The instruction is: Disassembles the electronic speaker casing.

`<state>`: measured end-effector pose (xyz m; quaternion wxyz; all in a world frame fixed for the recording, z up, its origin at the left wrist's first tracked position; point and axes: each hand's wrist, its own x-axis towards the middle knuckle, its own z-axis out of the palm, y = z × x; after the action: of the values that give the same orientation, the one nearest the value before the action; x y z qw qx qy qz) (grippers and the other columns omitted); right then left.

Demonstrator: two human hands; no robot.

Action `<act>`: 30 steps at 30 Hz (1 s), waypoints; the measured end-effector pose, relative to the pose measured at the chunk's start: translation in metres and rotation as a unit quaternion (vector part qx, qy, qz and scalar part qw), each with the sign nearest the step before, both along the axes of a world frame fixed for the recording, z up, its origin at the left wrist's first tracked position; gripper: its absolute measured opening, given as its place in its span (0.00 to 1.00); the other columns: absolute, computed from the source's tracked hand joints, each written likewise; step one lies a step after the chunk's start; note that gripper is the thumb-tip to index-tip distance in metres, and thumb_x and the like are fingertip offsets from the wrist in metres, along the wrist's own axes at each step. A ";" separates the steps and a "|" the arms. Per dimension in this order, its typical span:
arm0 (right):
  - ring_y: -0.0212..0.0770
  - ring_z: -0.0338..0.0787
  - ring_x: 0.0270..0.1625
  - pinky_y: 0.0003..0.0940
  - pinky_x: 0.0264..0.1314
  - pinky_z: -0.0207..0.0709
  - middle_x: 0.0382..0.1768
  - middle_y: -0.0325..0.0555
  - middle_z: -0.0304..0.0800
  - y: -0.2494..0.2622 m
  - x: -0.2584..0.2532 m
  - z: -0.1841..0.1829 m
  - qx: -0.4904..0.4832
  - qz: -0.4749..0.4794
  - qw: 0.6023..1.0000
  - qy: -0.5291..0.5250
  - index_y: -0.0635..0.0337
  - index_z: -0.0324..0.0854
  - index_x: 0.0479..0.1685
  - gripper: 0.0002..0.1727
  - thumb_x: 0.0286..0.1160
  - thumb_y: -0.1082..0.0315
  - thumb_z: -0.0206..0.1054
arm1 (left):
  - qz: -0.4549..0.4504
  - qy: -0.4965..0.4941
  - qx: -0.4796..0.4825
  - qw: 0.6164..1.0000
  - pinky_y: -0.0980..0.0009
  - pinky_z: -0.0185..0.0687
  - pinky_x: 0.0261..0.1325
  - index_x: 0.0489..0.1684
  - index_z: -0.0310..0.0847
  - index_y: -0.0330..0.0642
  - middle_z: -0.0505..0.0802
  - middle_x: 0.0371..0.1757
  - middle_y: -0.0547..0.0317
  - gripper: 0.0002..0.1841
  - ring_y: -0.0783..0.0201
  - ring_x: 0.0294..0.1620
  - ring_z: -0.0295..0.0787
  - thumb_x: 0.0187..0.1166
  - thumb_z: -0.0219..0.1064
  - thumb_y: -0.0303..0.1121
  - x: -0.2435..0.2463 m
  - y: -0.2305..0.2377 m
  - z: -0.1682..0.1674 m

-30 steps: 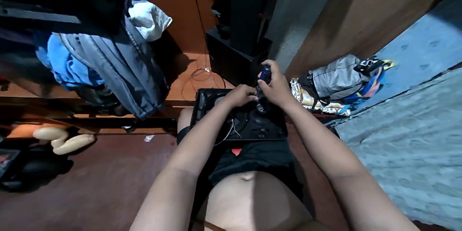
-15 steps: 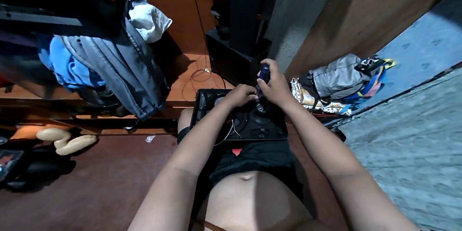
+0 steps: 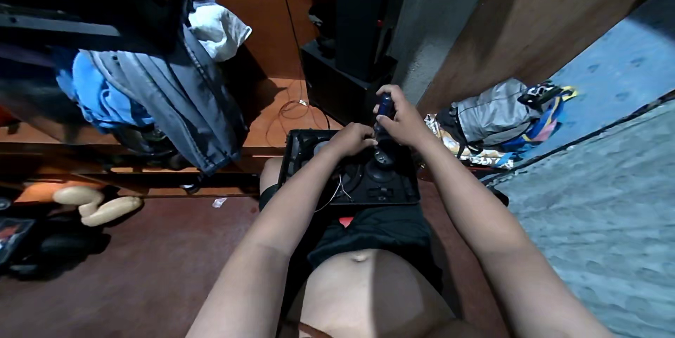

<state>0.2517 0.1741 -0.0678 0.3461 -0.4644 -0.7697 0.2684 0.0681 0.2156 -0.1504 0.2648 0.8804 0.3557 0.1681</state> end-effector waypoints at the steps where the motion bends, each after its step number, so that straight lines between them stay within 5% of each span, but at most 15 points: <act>1: 0.44 0.94 0.48 0.47 0.51 0.89 0.53 0.49 0.91 0.001 -0.003 0.000 -0.005 -0.021 1.000 0.010 0.55 0.68 0.78 0.28 0.76 0.73 0.64 | 0.005 0.000 -0.001 1.000 0.45 0.84 0.61 0.42 0.90 0.36 0.94 0.42 0.48 0.14 0.51 0.49 0.92 0.86 0.66 0.39 0.001 0.000 0.000; 4: 0.51 0.93 0.45 0.56 0.47 0.87 0.50 0.53 0.90 -0.006 -0.016 0.007 0.024 -0.147 0.987 -0.064 0.53 0.73 0.74 0.27 0.82 0.50 0.68 | 0.018 0.008 -0.002 1.000 0.45 0.84 0.62 0.42 0.90 0.37 0.95 0.43 0.48 0.14 0.52 0.49 0.92 0.85 0.66 0.40 0.002 0.003 -0.004; 7: 0.61 0.94 0.48 0.63 0.44 0.85 0.47 0.58 0.92 -0.012 -0.028 0.029 0.046 -0.220 0.936 -0.271 0.58 0.77 0.67 0.37 0.81 0.31 0.58 | 0.024 0.013 -0.010 1.000 0.44 0.84 0.61 0.42 0.91 0.37 0.95 0.43 0.48 0.15 0.51 0.49 0.92 0.85 0.66 0.41 0.001 0.000 -0.002; 9: 0.64 0.94 0.47 0.64 0.42 0.84 0.40 0.58 0.92 -0.008 -0.031 0.044 0.016 -0.194 0.917 -0.347 0.58 0.78 0.62 0.35 0.85 0.33 0.53 | 0.021 0.010 -0.013 1.000 0.44 0.84 0.60 0.42 0.89 0.36 0.94 0.42 0.47 0.15 0.50 0.48 0.92 0.86 0.66 0.40 -0.001 -0.002 -0.001; 12: 0.59 0.93 0.43 0.62 0.46 0.84 0.38 0.55 0.90 0.013 -0.016 0.053 0.020 -0.010 0.939 -0.342 0.59 0.79 0.57 0.22 0.89 0.47 0.58 | 0.017 0.014 -0.029 0.999 0.43 0.84 0.63 0.44 0.90 0.36 0.94 0.45 0.47 0.16 0.50 0.51 0.92 0.86 0.66 0.42 -0.001 -0.001 -0.001; 16: 0.49 0.90 0.56 0.53 0.66 0.81 0.51 0.53 0.90 0.033 0.008 0.054 0.059 0.198 0.940 -0.272 0.60 0.83 0.54 0.10 0.82 0.65 0.67 | 0.006 0.020 -0.027 0.999 0.43 0.84 0.61 0.42 0.90 0.36 0.94 0.43 0.47 0.16 0.50 0.49 0.92 0.86 0.66 0.42 0.000 -0.002 -0.002; 18: 0.52 0.90 0.60 0.57 0.67 0.82 0.56 0.53 0.90 0.023 0.004 0.060 0.029 0.114 0.941 -0.317 0.56 0.80 0.65 0.18 0.82 0.59 0.69 | 0.015 0.036 -0.016 0.999 0.44 0.84 0.62 0.42 0.90 0.37 0.94 0.43 0.48 0.16 0.51 0.50 0.92 0.86 0.65 0.42 0.002 -0.002 0.000; 19: 0.55 0.93 0.53 0.60 0.56 0.85 0.50 0.52 0.92 0.014 -0.002 0.064 0.018 0.037 0.933 -0.358 0.53 0.79 0.67 0.24 0.81 0.47 0.69 | 0.020 0.045 -0.016 0.999 0.43 0.83 0.63 0.43 0.90 0.37 0.94 0.45 0.48 0.15 0.50 0.51 0.92 0.86 0.66 0.42 0.004 -0.001 0.001; 21: 0.61 0.93 0.45 0.66 0.42 0.83 0.39 0.54 0.91 0.000 -0.017 0.068 -0.002 -0.076 0.909 -0.410 0.53 0.78 0.63 0.36 0.77 0.29 0.62 | 0.033 0.062 -0.026 0.997 0.42 0.84 0.66 0.48 0.92 0.40 0.96 0.48 0.49 0.15 0.51 0.55 0.93 0.85 0.68 0.44 0.006 0.000 0.002; 22: 0.62 0.93 0.44 0.66 0.40 0.82 0.37 0.56 0.90 -0.004 -0.022 0.069 -0.006 -0.094 0.904 -0.417 0.54 0.78 0.60 0.36 0.78 0.29 0.59 | 0.037 0.065 -0.030 0.997 0.40 0.84 0.64 0.46 0.92 0.39 0.95 0.47 0.48 0.16 0.49 0.53 0.93 0.84 0.68 0.45 0.007 0.001 0.001; 24: 0.61 0.93 0.45 0.64 0.43 0.84 0.38 0.56 0.90 -0.003 -0.023 0.068 -0.002 -0.051 0.912 -0.406 0.57 0.79 0.57 0.28 0.86 0.39 0.58 | 0.037 0.071 -0.024 0.997 0.41 0.84 0.61 0.41 0.91 0.38 0.94 0.45 0.48 0.17 0.49 0.51 0.92 0.84 0.69 0.46 0.006 0.001 0.000; 26: 0.54 0.92 0.53 0.58 0.58 0.84 0.47 0.53 0.91 0.007 -0.014 0.070 0.018 0.077 0.922 -0.378 0.57 0.83 0.58 0.15 0.87 0.56 0.63 | 0.040 0.077 -0.019 0.996 0.40 0.84 0.63 0.43 0.91 0.39 0.95 0.46 0.48 0.18 0.49 0.52 0.93 0.83 0.69 0.48 0.005 -0.001 -0.001; 28: 0.52 0.88 0.62 0.54 0.70 0.80 0.56 0.53 0.88 0.017 -0.007 0.073 0.035 0.188 0.915 -0.355 0.56 0.86 0.58 0.12 0.78 0.71 0.70 | 0.052 0.087 -0.017 0.995 0.38 0.84 0.61 0.42 0.90 0.39 0.94 0.45 0.47 0.20 0.47 0.51 0.92 0.82 0.69 0.51 0.005 -0.005 0.002; 30: 0.53 0.87 0.62 0.55 0.67 0.81 0.59 0.54 0.85 0.018 -0.009 0.074 0.031 0.181 0.919 -0.350 0.55 0.86 0.58 0.17 0.70 0.72 0.75 | 0.061 0.105 -0.017 0.992 0.37 0.83 0.59 0.39 0.89 0.37 0.93 0.43 0.44 0.23 0.45 0.50 0.92 0.83 0.67 0.53 0.006 -0.006 0.004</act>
<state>0.2428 0.1920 0.0062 0.0143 -0.3706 -0.9205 0.1230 0.0744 0.2095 -0.1462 0.2304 0.8650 0.4377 0.0841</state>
